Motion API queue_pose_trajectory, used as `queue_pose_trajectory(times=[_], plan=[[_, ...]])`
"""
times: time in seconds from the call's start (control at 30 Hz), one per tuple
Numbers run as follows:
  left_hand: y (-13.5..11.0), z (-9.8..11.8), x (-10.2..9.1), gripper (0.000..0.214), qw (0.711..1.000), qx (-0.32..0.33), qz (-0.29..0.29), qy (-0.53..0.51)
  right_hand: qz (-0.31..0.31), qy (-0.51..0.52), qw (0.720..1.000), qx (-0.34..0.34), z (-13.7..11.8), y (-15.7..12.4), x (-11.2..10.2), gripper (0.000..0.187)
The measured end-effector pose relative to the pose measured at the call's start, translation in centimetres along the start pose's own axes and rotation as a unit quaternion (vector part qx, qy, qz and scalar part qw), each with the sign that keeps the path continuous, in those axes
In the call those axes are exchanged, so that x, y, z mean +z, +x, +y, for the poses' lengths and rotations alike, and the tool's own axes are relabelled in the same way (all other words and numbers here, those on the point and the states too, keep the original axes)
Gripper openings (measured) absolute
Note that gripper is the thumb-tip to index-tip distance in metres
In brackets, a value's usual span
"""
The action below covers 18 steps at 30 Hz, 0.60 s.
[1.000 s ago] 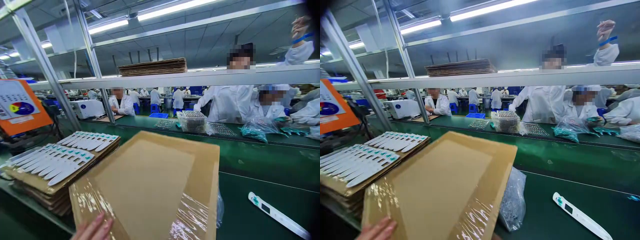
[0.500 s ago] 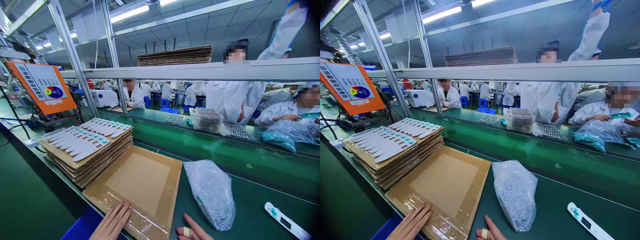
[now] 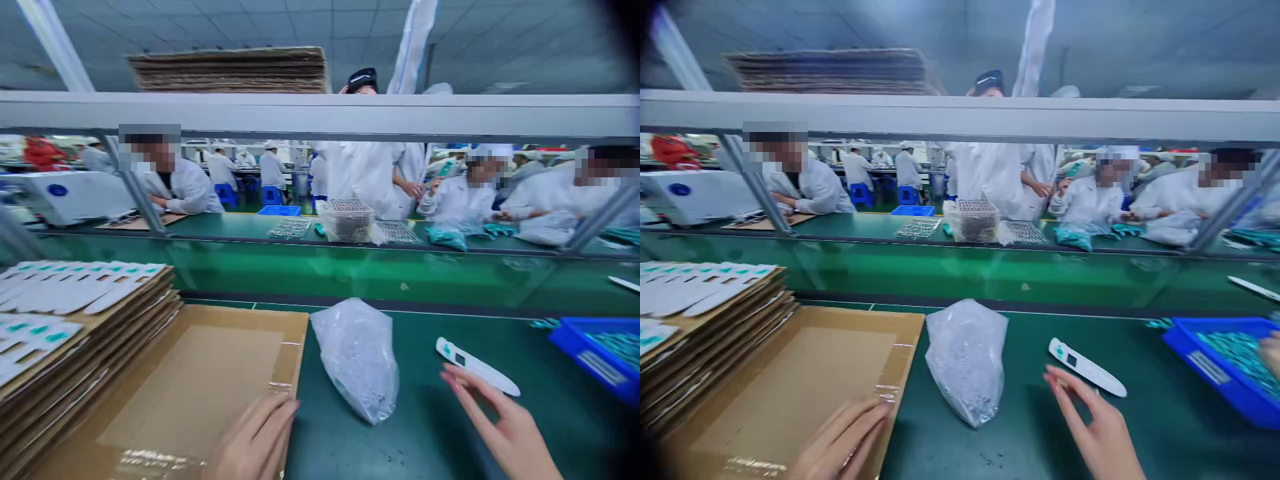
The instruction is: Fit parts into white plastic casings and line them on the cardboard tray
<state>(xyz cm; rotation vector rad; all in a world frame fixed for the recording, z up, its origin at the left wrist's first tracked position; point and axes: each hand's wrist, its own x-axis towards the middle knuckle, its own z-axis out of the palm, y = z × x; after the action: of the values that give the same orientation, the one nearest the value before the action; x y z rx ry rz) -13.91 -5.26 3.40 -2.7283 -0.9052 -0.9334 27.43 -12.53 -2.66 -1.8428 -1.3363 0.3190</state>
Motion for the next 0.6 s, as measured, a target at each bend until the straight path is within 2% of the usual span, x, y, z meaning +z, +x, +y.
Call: queue_pose_trajectory(times=[0.03, 0.07, 0.1, 0.13, 0.23, 0.3, 0.4, 0.6], plan=[[3.0, 1.2, 1.2, 0.031, 0.998, 0.015, -0.022, -0.048, 0.022, -0.072, 0.996, -0.045, 1.1, 1.1, -0.7, 0.050], [5.7, 2.4, 2.7, 0.031, 0.995, 0.029, -0.048, -0.080, 0.039, -0.107, 0.992, -0.062, 2.2, 2.1, -1.0, 0.051], [8.1, 3.3, 4.3, 0.030, 0.989, 0.029, -0.111, -0.094, 0.045, -0.129, 0.988, -0.067, 3.1, 3.1, -1.1, 0.051], [10.0, 3.9, 6.0, 0.030, 0.985, 0.018, -0.140, -0.096, 0.047, -0.143, 0.986, -0.067, 3.9, 4.0, -1.0, 0.051], [13.1, 4.0, 10.7, 0.025, 0.980, -0.001, -0.172, -0.102, 0.042, -0.167, 0.984, -0.053, 5.2, 5.7, -0.4, 0.051], [13.7, 3.1, 12.5, 0.025, 0.977, -0.009, -0.179, -0.111, 0.032, -0.170, 0.984, -0.044, 5.2, 5.9, 0.0, 0.050], [13.4, 1.9, 12.6, 0.026, 0.973, -0.019, -0.186, -0.135, 0.009, -0.148, 0.988, -0.037, 4.2, 5.4, 0.3, 0.049], [13.1, 1.9, 10.4, 0.031, 0.959, -0.050, -0.149, -0.237, -0.049, -0.037, 0.998, -0.023, 0.0, 5.4, 0.4, 0.039]])
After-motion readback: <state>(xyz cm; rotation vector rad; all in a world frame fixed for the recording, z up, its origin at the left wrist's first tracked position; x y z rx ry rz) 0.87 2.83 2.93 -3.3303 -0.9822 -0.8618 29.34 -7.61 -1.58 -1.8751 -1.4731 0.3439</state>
